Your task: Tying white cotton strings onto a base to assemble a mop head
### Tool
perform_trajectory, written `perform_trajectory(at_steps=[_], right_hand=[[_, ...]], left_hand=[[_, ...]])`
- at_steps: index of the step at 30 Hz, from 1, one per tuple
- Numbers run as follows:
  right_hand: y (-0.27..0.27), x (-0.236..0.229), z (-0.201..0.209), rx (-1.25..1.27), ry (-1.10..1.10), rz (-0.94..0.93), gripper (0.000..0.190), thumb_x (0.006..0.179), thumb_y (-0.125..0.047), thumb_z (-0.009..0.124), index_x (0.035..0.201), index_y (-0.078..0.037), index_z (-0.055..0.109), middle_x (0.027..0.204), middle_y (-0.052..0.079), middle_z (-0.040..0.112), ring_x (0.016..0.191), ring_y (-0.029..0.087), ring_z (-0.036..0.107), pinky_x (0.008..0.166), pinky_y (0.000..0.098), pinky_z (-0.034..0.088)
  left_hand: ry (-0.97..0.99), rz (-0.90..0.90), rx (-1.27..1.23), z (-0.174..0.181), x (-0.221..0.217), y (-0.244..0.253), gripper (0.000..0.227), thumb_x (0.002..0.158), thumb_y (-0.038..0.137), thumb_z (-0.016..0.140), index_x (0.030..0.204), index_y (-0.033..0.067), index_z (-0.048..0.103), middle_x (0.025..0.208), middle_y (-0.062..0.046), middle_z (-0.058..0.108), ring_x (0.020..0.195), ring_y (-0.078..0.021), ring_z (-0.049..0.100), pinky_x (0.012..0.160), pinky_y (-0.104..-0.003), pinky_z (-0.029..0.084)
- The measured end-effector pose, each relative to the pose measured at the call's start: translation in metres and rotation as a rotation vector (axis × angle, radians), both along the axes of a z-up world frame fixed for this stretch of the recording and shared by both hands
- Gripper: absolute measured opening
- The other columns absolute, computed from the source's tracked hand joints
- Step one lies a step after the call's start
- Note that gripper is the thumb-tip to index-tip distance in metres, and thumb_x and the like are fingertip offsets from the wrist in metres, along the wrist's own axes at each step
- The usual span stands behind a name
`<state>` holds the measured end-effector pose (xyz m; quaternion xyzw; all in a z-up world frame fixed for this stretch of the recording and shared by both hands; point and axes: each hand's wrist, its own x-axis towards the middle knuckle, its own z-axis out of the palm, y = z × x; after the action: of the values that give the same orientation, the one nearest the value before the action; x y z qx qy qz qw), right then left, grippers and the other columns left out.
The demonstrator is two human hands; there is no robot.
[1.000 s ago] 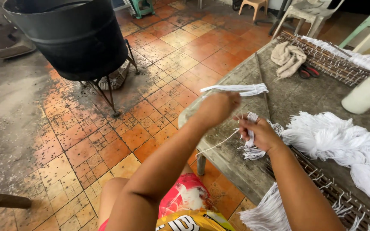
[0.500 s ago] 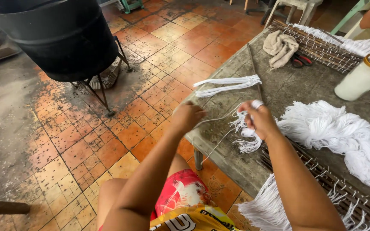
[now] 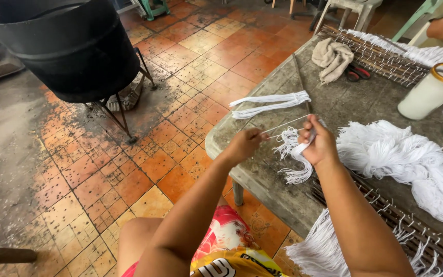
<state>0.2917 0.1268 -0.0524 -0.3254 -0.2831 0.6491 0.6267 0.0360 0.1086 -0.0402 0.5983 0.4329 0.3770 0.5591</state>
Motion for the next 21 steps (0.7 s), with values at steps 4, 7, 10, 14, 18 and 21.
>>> perform_trajectory(at_steps=[4,7,10,14,18,21], right_hand=[[0.025,0.026,-0.034,-0.107,0.057,-0.227,0.011,0.106,-0.033,0.059,0.103,-0.024,0.065,0.074,-0.013,0.048,0.061,0.003,0.047,0.052,0.0160,0.034],[0.030,0.034,-0.041,-0.159,0.058,-0.335,0.012,0.106,-0.034,0.058,0.103,-0.025,0.065,0.074,-0.013,0.047,0.062,0.004,0.048,0.052,0.0180,0.034],[0.029,0.031,-0.039,-0.215,0.034,-0.407,0.011,0.106,-0.033,0.057,0.102,-0.024,0.064,0.072,-0.013,0.048,0.060,0.006,0.050,0.052,0.0207,0.035],[0.030,0.030,-0.041,-0.211,0.034,-0.442,0.012,0.105,-0.034,0.060,0.105,-0.023,0.065,0.075,-0.010,0.050,0.062,0.007,0.051,0.052,0.0213,0.035],[0.024,0.023,-0.032,-0.193,0.022,-0.478,0.012,0.104,-0.031,0.061,0.105,-0.020,0.067,0.074,-0.008,0.050,0.060,0.008,0.052,0.051,0.0223,0.035],[0.024,0.022,-0.030,-0.189,0.023,-0.489,0.012,0.104,-0.030,0.062,0.105,-0.019,0.068,0.074,-0.008,0.049,0.059,0.008,0.052,0.050,0.0225,0.035]], left_hand=[[0.496,0.078,0.144,-0.025,-0.028,0.030,0.029,0.102,0.038,0.055,0.107,0.0164,0.073,0.092,-0.014,0.075,0.096,-0.0372,0.073,0.084,-0.045,0.057],[0.731,0.121,0.148,-0.040,-0.051,0.041,0.033,0.098,0.044,0.061,0.116,0.0201,0.072,0.104,-0.015,0.076,0.107,-0.0367,0.072,0.092,-0.049,0.058],[0.789,0.224,0.155,-0.043,-0.078,0.043,0.027,0.093,0.040,0.067,0.114,0.0230,0.073,0.101,-0.008,0.077,0.100,-0.0305,0.075,0.084,-0.043,0.061],[0.883,0.335,0.345,-0.026,-0.091,0.038,0.021,0.092,0.032,0.067,0.103,0.0175,0.077,0.091,-0.012,0.076,0.089,-0.0355,0.076,0.074,-0.047,0.063],[0.819,0.351,0.436,-0.027,-0.069,0.055,0.019,0.093,0.032,0.067,0.106,0.0210,0.076,0.101,-0.011,0.072,0.092,-0.0367,0.074,0.076,-0.049,0.062],[0.865,0.337,0.518,-0.036,-0.043,0.083,0.016,0.093,0.030,0.067,0.105,0.0254,0.077,0.101,-0.007,0.072,0.091,-0.0325,0.075,0.075,-0.048,0.063]])
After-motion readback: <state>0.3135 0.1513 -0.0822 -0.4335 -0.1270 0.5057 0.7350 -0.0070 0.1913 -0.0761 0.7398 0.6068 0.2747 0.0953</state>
